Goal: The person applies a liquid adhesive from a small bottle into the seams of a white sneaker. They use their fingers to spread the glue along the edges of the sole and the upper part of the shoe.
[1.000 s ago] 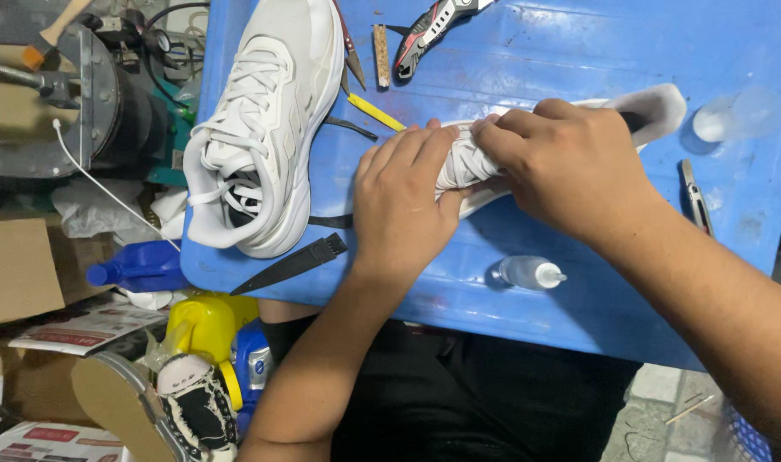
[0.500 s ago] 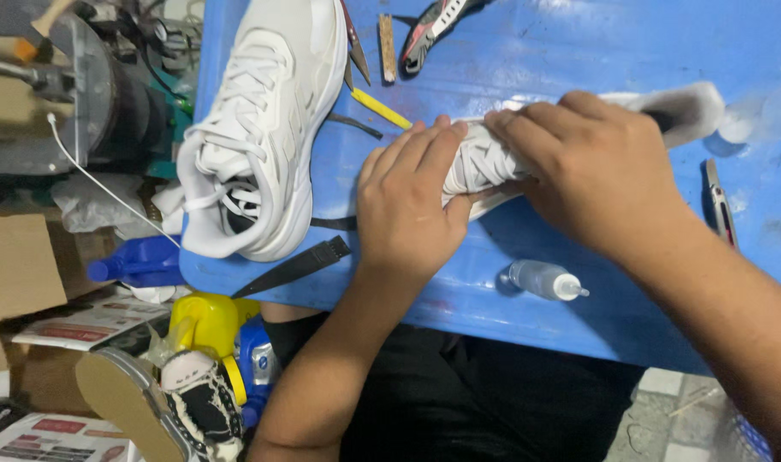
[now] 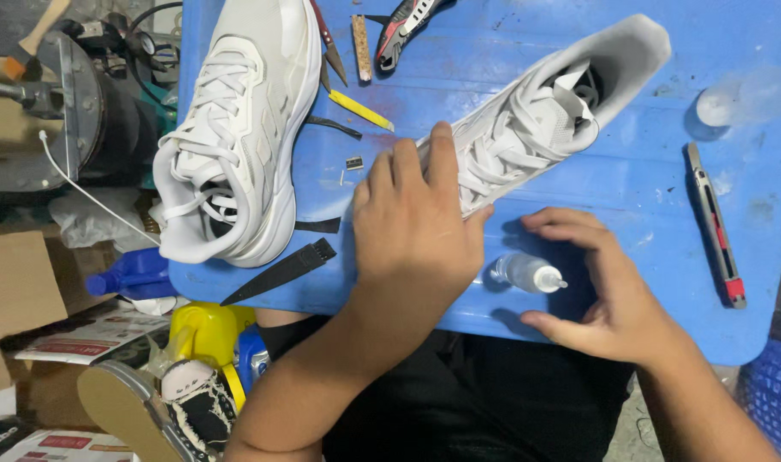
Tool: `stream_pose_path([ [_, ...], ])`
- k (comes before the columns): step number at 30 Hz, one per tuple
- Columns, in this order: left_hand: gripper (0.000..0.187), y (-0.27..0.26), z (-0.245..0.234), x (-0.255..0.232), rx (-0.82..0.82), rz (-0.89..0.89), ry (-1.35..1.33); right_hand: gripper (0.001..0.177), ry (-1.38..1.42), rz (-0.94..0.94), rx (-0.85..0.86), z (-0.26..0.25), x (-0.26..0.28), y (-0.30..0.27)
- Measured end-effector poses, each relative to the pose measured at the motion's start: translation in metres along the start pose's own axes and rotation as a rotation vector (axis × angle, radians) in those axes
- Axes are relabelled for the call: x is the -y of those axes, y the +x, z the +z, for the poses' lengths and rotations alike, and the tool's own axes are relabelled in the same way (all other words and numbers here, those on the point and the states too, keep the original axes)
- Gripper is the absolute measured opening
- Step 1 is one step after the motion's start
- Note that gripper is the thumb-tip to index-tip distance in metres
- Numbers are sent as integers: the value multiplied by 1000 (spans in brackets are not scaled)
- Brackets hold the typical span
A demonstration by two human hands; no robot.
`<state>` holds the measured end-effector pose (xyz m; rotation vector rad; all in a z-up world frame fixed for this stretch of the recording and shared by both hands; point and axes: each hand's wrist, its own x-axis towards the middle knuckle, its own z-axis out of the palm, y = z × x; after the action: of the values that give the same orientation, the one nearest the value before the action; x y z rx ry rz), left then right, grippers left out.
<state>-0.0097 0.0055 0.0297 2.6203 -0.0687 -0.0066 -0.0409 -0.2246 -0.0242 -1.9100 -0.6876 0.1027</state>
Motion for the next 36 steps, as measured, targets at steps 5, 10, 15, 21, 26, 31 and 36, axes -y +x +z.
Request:
stream_pose_path([
  [5,88,22,14,6,-112,210,-25,51,40,101,61,1,-4,0],
  [10,76,20,28,16,-150,208,-186,44,-98,187,-21,-9,-2,5],
  [15,65,19,36,20,-197,170,-157,46,-355,140,-82,-16,0,18],
  [21,63,17,39,19,-209,141,-161,45,-464,113,-123,-16,5,29],
  [26,64,18,41,19,-209,131,-158,45,-539,84,-106,-17,8,32],
  [31,63,18,41,18,-212,126,-137,47,-580,19,-100,-18,15,35],
  [36,62,18,42,18,-226,131,-133,49,-603,18,-84,-19,20,38],
])
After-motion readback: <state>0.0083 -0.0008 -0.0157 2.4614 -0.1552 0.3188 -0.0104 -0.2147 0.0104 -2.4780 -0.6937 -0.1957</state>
